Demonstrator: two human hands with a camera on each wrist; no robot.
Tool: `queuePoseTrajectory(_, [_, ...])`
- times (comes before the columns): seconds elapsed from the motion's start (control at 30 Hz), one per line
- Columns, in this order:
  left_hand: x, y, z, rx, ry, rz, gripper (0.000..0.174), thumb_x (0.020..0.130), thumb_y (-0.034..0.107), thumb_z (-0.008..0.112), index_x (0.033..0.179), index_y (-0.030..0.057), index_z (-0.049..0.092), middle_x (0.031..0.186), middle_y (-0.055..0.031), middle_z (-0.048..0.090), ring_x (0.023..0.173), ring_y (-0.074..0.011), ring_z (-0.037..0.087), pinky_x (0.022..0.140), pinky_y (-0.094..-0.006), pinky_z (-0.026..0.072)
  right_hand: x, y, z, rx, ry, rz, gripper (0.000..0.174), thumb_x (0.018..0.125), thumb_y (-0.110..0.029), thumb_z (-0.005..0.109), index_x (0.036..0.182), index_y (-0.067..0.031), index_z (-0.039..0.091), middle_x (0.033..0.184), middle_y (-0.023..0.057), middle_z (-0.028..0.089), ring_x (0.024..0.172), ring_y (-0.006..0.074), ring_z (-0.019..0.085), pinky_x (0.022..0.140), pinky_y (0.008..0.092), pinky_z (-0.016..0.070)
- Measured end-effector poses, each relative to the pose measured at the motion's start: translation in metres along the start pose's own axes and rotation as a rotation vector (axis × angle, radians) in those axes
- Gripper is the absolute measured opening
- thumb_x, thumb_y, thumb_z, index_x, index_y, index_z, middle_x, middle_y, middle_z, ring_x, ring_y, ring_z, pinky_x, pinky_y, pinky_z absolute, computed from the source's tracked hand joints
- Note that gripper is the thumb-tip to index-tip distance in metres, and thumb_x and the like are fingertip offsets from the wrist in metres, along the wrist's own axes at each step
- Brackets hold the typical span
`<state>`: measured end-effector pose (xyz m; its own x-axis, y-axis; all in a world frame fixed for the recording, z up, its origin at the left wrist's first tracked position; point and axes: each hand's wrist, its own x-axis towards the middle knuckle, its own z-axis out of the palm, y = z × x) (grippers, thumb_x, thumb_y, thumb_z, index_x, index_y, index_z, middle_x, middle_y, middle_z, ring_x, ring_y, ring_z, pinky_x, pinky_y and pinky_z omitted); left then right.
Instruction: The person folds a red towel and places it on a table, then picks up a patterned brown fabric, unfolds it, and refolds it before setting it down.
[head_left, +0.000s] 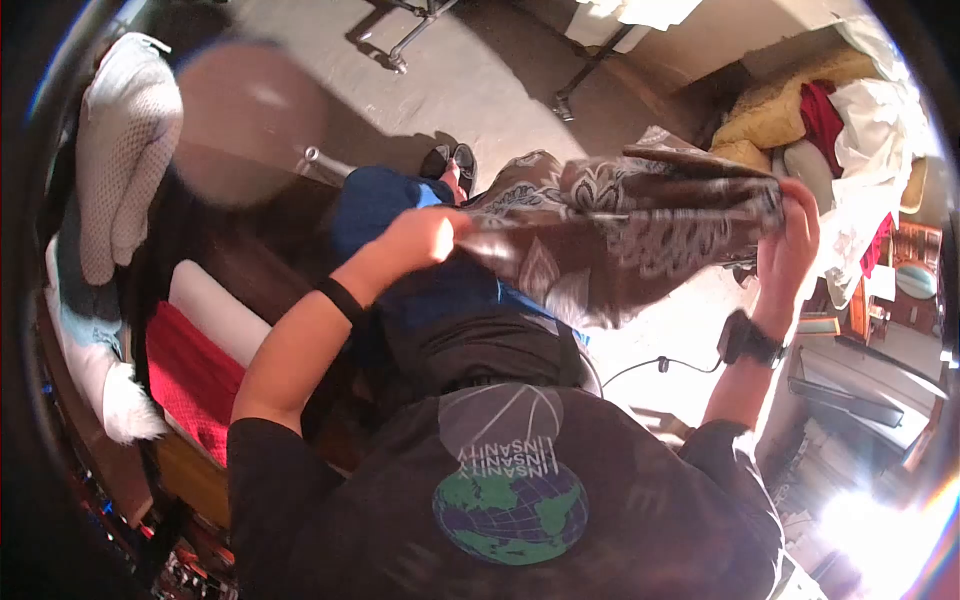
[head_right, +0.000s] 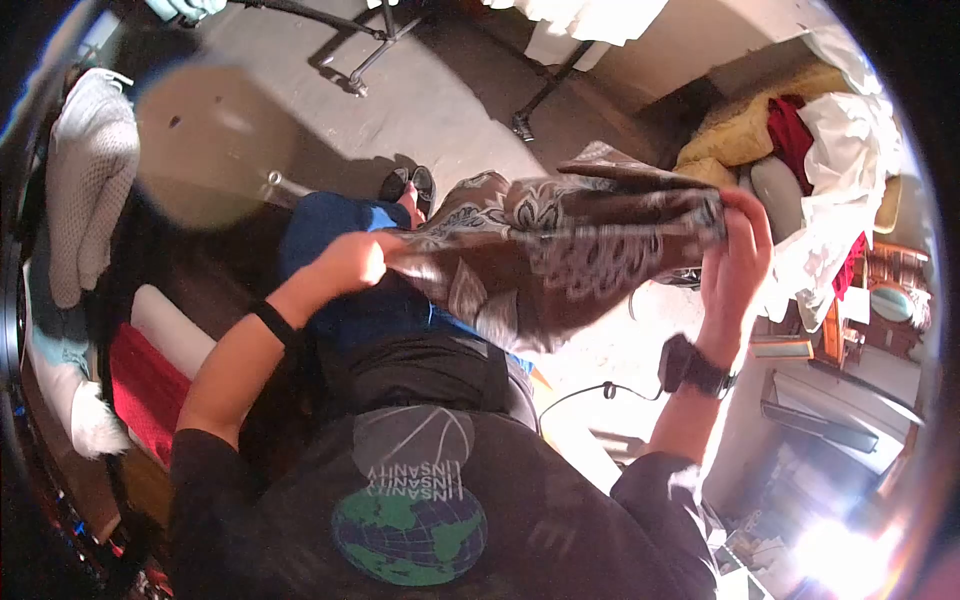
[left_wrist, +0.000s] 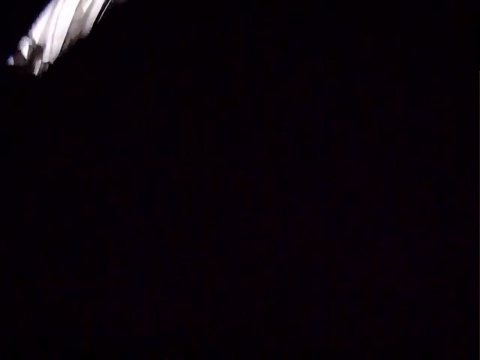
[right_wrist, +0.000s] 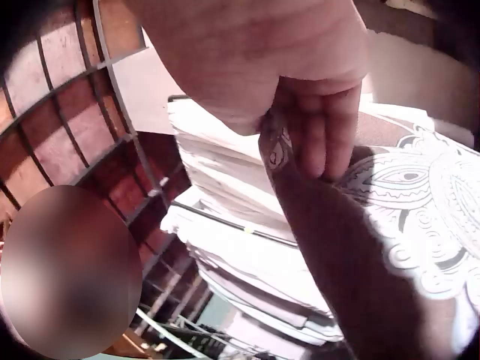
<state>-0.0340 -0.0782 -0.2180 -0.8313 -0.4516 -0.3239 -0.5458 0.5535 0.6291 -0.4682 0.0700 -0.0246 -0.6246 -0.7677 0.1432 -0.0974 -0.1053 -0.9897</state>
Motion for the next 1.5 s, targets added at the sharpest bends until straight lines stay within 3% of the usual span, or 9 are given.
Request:
queuePoseTrajectory(0.17, [0.011,0.001,-0.101,0.157,0.499,-0.050,0.024,0.084,0.010,0.056,0.104,0.0124,0.069,0.088,-0.0180,0.070,0.085,-0.0394,0.068,0.075,-0.0483,0.0553,0.085,0.029,-0.034,0.138,-0.027,0.061,0.018,0.098,-0.003,0.054,0.112,0.0043,0.063,0.102,0.0129,0.067,0.091,0.0215,0.069,0.084,0.0362,0.0586])
queuePoseTrajectory(0.3, [-0.021,-0.009,-0.178,0.170,1.068,0.313,0.039,0.082,-0.003,0.055,0.118,0.0037,0.067,0.099,-0.0207,0.071,0.089,-0.0371,0.070,0.079,-0.0418,0.0550,0.081,0.009,-0.008,0.262,0.008,-0.128,0.019,0.100,-0.004,0.055,0.115,0.0066,0.060,0.104,0.0172,0.067,0.096,0.0280,0.070,0.093,0.0427,0.0598])
queuePoseTrajectory(0.43, [-0.089,0.047,-0.233,0.413,1.152,0.201,0.044,0.080,-0.007,0.051,0.121,0.0025,0.066,0.104,-0.0158,0.065,0.095,-0.0321,0.064,0.085,-0.0388,0.0510,0.046,0.007,0.019,0.132,0.183,-0.271,0.020,0.099,-0.005,0.054,0.115,0.0071,0.060,0.104,0.0175,0.067,0.095,0.0256,0.070,0.091,0.0392,0.0600])
queuePoseTrajectory(0.57, [-0.132,0.028,-0.185,0.636,0.961,-0.028,0.045,0.077,-0.007,0.053,0.117,0.0066,0.070,0.115,-0.0146,0.064,0.112,-0.0322,0.059,0.099,-0.0411,0.0459,-0.005,0.028,0.034,0.194,0.330,0.019,0.019,0.098,-0.009,0.057,0.113,0.0013,0.063,0.103,0.0125,0.067,0.089,0.0216,0.070,0.081,0.0329,0.0605])
queuePoseTrajectory(0.67, [-0.138,0.035,-0.137,0.473,0.694,-0.099,0.032,0.073,-0.005,0.060,0.102,0.0070,0.069,0.091,-0.0136,0.055,0.096,-0.0362,0.056,0.087,-0.0445,0.0463,-0.050,0.085,0.020,0.042,0.282,0.069,0.019,0.096,-0.008,0.058,0.112,-0.0006,0.064,0.100,0.0089,0.066,0.086,0.0186,0.067,0.076,0.0316,0.0590])
queuePoseTrajectory(0.83, [-0.155,0.016,-0.063,0.184,0.145,-0.291,0.021,0.077,-0.002,0.061,0.096,0.0040,0.068,0.089,-0.0169,0.058,0.095,-0.0389,0.058,0.083,-0.0473,0.0468,-0.132,0.154,-0.007,0.069,0.262,0.563,0.014,0.095,-0.009,0.059,0.106,-0.0019,0.063,0.101,0.0097,0.066,0.085,0.0182,0.067,0.074,0.0324,0.0595])
queuePoseTrajectory(1.1, [-0.164,0.010,-0.018,0.058,0.108,-0.442,0.024,0.080,-0.005,0.056,0.102,0.0030,0.056,0.103,-0.0182,0.057,0.106,-0.0400,0.055,0.088,-0.0495,0.0472,-0.188,0.202,-0.024,-0.082,-0.205,1.174,0.018,0.097,-0.021,0.058,0.108,-0.0065,0.060,0.084,0.0101,0.072,0.072,0.0197,0.073,0.065,0.0316,0.0598])
queuePoseTrajectory(1.3, [-0.159,0.018,-0.010,0.142,0.102,-0.471,0.025,0.078,-0.008,0.054,0.100,0.0017,0.050,0.105,-0.0204,0.055,0.107,-0.0441,0.053,0.089,-0.0521,0.0468,-0.180,0.239,-0.019,-0.598,-0.638,0.968,0.022,0.094,-0.022,0.059,0.091,-0.0013,0.067,0.081,0.0101,0.072,0.067,0.0178,0.069,0.061,0.0312,0.0564])
queuePoseTrajectory(1.5, [-0.157,0.025,-0.006,0.152,0.162,-0.474,0.023,0.080,-0.007,0.052,0.101,0.0020,0.050,0.105,-0.0202,0.055,0.106,-0.0434,0.053,0.087,-0.0523,0.0473,-0.188,0.257,0.006,-0.790,-0.773,0.678,0.024,0.088,-0.016,0.062,0.101,0.0026,0.067,0.099,0.0262,0.070,0.097,0.0409,0.067,0.084,0.0458,0.0513])
